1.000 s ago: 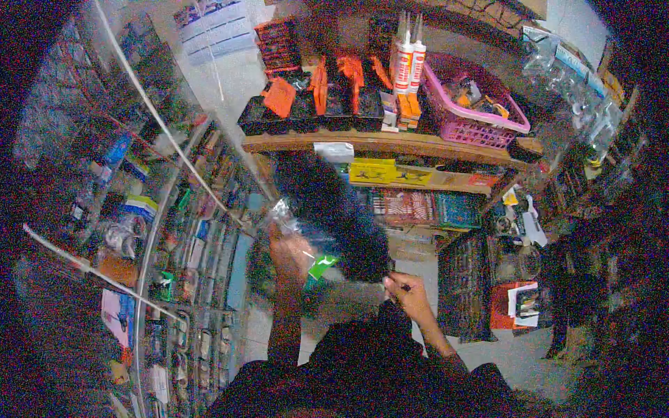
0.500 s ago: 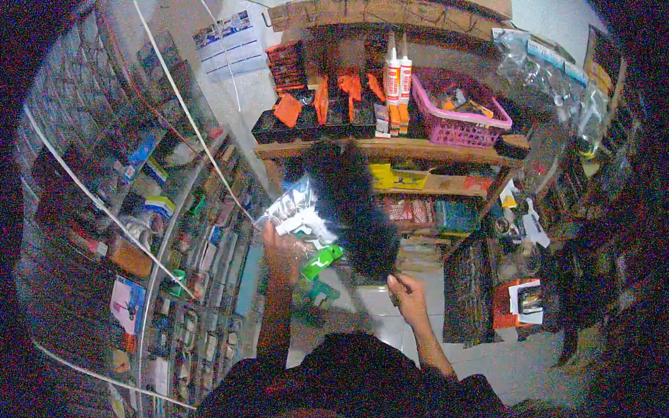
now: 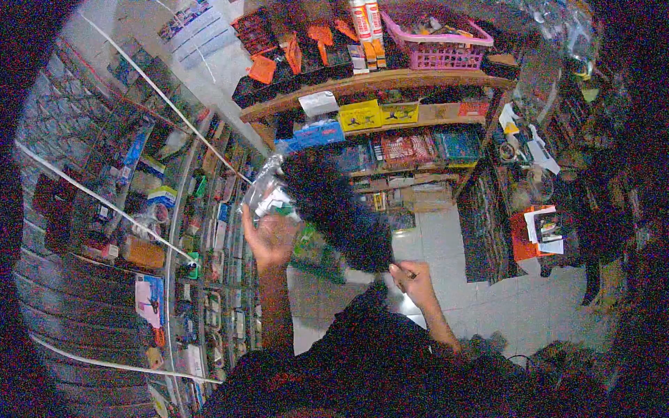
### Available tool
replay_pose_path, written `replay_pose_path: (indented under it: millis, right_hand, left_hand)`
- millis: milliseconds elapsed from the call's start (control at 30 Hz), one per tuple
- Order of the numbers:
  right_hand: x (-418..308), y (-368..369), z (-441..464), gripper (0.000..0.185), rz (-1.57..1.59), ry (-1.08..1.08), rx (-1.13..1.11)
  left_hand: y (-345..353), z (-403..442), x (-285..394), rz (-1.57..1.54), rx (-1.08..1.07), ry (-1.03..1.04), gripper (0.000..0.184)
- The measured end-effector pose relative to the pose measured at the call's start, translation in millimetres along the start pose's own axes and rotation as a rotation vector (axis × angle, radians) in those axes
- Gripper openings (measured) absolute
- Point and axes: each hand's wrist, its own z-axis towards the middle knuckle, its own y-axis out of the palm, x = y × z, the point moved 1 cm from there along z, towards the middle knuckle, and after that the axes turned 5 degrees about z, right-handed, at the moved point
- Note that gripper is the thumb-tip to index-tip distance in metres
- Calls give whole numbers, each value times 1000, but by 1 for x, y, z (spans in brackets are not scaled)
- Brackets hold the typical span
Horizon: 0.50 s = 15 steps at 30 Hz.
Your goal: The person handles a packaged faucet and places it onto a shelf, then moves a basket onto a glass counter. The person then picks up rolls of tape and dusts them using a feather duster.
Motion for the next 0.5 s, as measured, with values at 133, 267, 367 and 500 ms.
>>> replay_pose_path:
  millis: [133, 267, 367, 500]
  right_hand:
    - [9, -4, -5, 28, -140, -148, 102]
    - [5, -12, 6, 19, 180, 24, 189]
    - [6, -19, 34, 28, 30, -25, 324]
    - [-37, 10, 88, 30, 242, -63, 310]
  left_hand:
    - [3, -1, -3, 76, 99, 38, 69]
    - [-9, 23, -3, -37, -99, -86, 67]
    - [-18, 42, -17, -90, -256, -121, 68]
    - [-16, 66, -32, -525, -475, -321, 66]
